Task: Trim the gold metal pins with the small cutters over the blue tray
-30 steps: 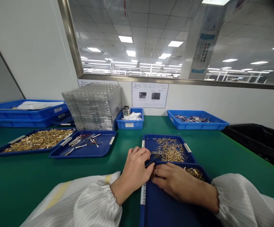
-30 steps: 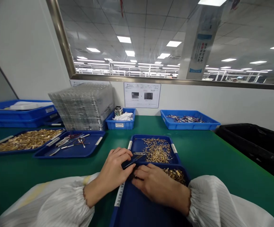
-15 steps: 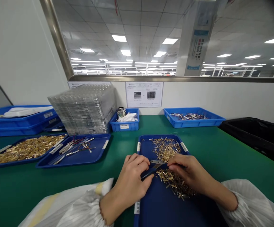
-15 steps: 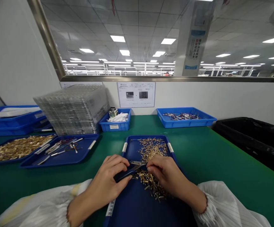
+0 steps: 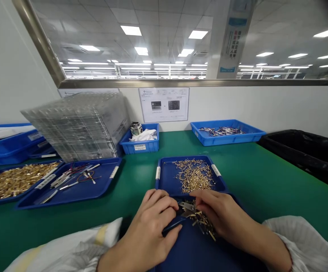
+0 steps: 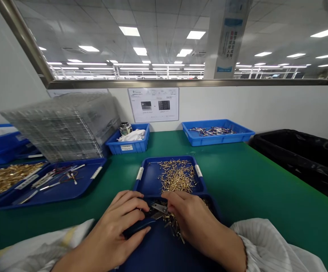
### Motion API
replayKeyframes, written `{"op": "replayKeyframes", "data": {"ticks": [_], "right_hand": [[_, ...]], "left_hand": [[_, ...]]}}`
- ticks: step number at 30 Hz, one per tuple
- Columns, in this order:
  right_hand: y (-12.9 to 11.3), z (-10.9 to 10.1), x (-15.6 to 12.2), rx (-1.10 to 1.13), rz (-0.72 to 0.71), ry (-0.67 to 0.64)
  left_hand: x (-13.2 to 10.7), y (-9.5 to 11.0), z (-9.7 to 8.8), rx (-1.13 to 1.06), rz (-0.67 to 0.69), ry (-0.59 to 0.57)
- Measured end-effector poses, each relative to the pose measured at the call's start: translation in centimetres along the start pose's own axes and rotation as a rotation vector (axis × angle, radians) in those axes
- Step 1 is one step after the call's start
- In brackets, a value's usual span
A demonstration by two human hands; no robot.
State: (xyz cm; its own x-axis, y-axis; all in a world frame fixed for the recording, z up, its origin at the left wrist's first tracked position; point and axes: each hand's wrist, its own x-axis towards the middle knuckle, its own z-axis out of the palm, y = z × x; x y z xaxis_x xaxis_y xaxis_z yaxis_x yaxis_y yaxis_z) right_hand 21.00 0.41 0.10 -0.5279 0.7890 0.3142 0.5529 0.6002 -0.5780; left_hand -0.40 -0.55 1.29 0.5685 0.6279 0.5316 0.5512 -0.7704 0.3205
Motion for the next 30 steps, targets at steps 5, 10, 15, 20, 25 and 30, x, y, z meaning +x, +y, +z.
{"op": "replayKeyframes", "data": {"ticks": [5, 10, 15, 20, 25, 30], "right_hand": [[-0.2, 0.0, 0.2, 0.069, 0.033, 0.059], [-0.6, -0.2, 0.6, 0.038, 0.061, 0.066], [-0.8, -0.3, 0.5, 0.061, 0.087, 0.062], [-0.8, -0.4, 0.5, 0.079, 0.095, 0.05], [-0.8, -0.5, 0.6, 0.071, 0.102, 0.066], [-1.1, -0.6, 0.6, 0.098, 0.093, 0.097]], "left_hand": [[-0.1, 0.1, 0.0, 0.019, -0.017, -0.016], [-0.1, 0.1, 0.1, 0.034, -0.013, 0.01], [-0.1, 0.1, 0.1, 0.034, -0.003, 0.037], [-0.1, 0.3, 0.0, 0.033, 0.001, 0.034], [0.0, 0.3, 0.0, 0.033, 0.035, 0.058], [0.0, 0.3, 0.0, 0.033, 0.073, 0.081]]}}
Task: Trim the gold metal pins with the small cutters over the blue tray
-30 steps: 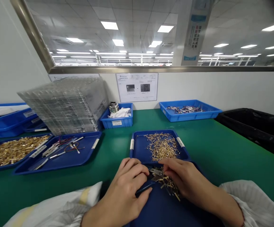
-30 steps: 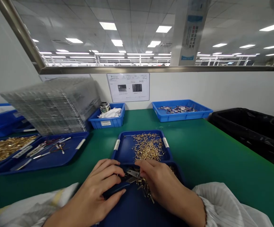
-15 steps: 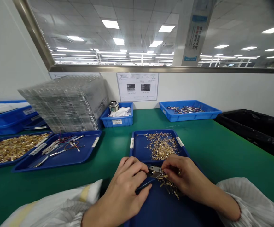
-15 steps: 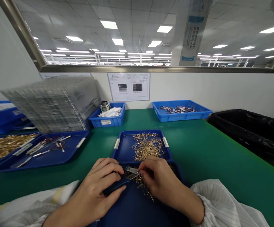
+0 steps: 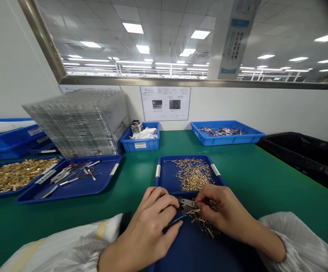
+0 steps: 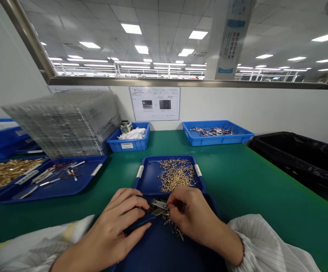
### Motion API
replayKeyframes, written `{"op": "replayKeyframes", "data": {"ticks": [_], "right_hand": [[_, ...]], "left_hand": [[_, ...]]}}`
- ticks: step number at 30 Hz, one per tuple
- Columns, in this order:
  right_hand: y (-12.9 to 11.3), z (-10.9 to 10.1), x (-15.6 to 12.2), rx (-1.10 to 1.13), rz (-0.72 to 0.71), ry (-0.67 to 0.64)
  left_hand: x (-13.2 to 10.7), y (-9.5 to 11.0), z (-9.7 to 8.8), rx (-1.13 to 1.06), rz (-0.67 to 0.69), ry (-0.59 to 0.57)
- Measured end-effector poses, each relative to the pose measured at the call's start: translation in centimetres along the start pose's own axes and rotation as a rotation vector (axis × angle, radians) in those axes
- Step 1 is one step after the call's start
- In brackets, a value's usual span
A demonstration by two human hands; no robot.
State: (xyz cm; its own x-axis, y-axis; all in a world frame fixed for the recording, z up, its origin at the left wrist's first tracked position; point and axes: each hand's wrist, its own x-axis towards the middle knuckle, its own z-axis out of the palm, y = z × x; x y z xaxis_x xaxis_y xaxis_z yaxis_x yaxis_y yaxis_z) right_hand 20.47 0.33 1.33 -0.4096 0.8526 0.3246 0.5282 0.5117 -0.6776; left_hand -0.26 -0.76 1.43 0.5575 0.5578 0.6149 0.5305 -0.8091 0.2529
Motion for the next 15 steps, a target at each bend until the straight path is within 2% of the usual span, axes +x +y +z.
{"op": "replayKeyframes", "data": {"ticks": [6, 11, 13, 15], "right_hand": [[-0.32, -0.2, -0.16, 0.135, -0.014, 0.093], [-0.16, -0.34, -0.01, 0.406, 0.104, 0.049], [-0.3, -0.45, -0.02, 0.357, 0.123, 0.023], [-0.53, -0.6, -0.11, 0.201, 0.092, -0.019]], "left_hand": [[-0.01, 0.33, -0.14, -0.072, 0.0, 0.101], [-0.01, 0.23, 0.1, -0.207, -0.113, 0.115], [-0.08, 0.14, 0.13, -0.234, -0.133, 0.07], [-0.1, 0.11, 0.02, -0.233, -0.124, 0.009]]}}
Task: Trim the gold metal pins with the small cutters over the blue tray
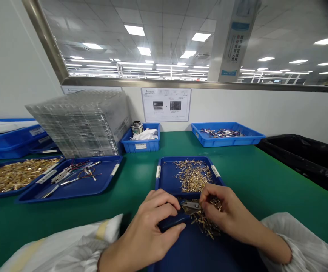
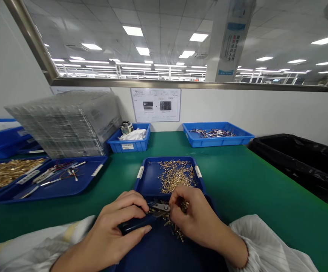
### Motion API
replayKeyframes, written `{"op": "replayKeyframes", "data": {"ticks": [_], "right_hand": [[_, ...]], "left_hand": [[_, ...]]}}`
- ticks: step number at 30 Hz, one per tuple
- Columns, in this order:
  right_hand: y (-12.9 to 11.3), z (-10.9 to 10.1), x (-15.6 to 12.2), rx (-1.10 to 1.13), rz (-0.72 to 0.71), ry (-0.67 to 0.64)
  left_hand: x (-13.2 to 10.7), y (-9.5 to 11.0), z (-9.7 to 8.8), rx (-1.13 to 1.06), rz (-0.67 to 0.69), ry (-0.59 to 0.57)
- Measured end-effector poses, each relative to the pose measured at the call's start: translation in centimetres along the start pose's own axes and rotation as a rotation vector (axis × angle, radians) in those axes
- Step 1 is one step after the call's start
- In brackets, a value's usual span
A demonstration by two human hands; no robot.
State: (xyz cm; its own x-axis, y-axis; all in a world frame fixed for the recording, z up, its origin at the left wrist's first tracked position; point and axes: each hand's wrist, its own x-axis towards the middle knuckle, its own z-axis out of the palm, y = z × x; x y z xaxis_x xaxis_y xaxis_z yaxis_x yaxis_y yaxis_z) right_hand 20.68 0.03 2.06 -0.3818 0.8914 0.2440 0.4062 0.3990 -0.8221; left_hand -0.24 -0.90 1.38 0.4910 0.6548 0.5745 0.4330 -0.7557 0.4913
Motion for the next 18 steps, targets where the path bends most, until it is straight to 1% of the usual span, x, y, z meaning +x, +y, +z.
{"op": "replayKeyframes", "data": {"ticks": [4, 8, 11, 13, 16, 18], "right_hand": [[-0.14, -0.1, -0.26, -0.328, -0.147, -0.071], [0.38, 0.26, -0.33, -0.518, -0.258, -0.082], [0.7, 0.56, -0.34, -0.57, -0.287, -0.085], [0.7, 0.58, -0.37, -0.57, -0.287, -0.079], [0.42, 0.25, -0.39, -0.527, -0.262, -0.074], [0.24, -0.09, -0.33, -0.472, -0.231, -0.097]], "left_hand": [[0.1, 0.16, -0.39, 0.08, 0.035, -0.106], [0.04, 0.18, -0.46, 0.201, 0.112, -0.152], [-0.15, 0.13, -0.35, 0.288, 0.182, -0.146], [-0.2, 0.14, -0.32, 0.311, 0.203, -0.143], [-0.09, 0.23, -0.3, 0.276, 0.172, -0.125], [0.02, 0.22, -0.24, 0.229, 0.131, -0.107]]}}
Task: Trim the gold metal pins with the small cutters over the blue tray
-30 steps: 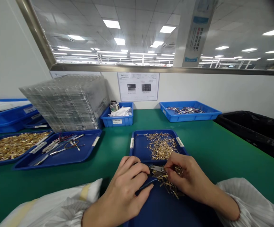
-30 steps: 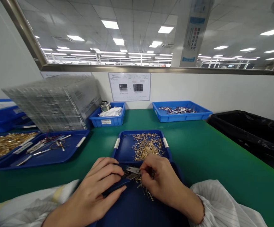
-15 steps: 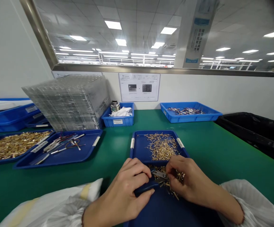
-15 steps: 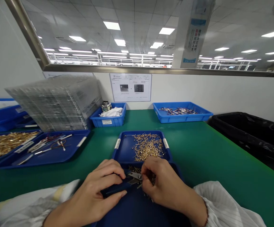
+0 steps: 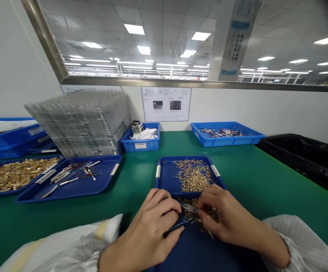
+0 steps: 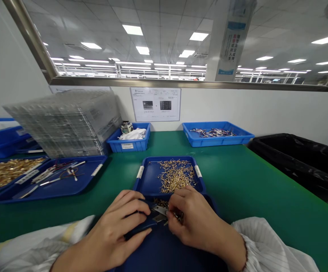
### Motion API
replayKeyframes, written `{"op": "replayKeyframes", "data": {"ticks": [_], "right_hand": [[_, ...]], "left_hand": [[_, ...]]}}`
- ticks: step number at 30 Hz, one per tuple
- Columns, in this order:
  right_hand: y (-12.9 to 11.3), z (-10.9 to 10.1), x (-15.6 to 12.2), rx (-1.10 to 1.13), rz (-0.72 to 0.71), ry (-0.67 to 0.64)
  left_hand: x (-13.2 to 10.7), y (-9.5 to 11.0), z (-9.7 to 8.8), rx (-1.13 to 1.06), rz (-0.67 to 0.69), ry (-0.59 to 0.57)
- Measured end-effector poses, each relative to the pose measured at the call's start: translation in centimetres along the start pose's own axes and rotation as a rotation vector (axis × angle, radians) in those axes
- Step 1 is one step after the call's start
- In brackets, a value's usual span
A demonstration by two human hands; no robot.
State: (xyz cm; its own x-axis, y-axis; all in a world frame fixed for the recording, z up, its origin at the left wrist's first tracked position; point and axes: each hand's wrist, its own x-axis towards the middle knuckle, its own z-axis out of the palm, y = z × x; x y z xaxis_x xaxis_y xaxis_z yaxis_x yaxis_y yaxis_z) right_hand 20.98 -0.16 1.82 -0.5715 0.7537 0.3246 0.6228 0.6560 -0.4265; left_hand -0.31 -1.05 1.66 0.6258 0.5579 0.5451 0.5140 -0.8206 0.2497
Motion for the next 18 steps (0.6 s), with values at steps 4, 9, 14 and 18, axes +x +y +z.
{"op": "replayKeyframes", "data": {"ticks": [4, 9, 14, 18], "right_hand": [[0.6, -0.5, 0.3, 0.101, 0.048, 0.069], [1.9, -0.8, 0.5, 0.04, 0.164, 0.26], [1.9, -0.4, 0.2, 0.001, 0.19, -0.07], [1.5, 0.6, 0.2, -0.054, 0.184, -0.103]], "left_hand": [[0.2, -0.3, 0.3, -0.048, -0.084, 0.046], [0.2, -1.0, 0.6, -0.026, -0.188, 0.129], [0.1, -1.2, 0.8, -0.01, -0.206, 0.154], [0.1, -1.1, 0.7, 0.01, -0.204, 0.15]]}}
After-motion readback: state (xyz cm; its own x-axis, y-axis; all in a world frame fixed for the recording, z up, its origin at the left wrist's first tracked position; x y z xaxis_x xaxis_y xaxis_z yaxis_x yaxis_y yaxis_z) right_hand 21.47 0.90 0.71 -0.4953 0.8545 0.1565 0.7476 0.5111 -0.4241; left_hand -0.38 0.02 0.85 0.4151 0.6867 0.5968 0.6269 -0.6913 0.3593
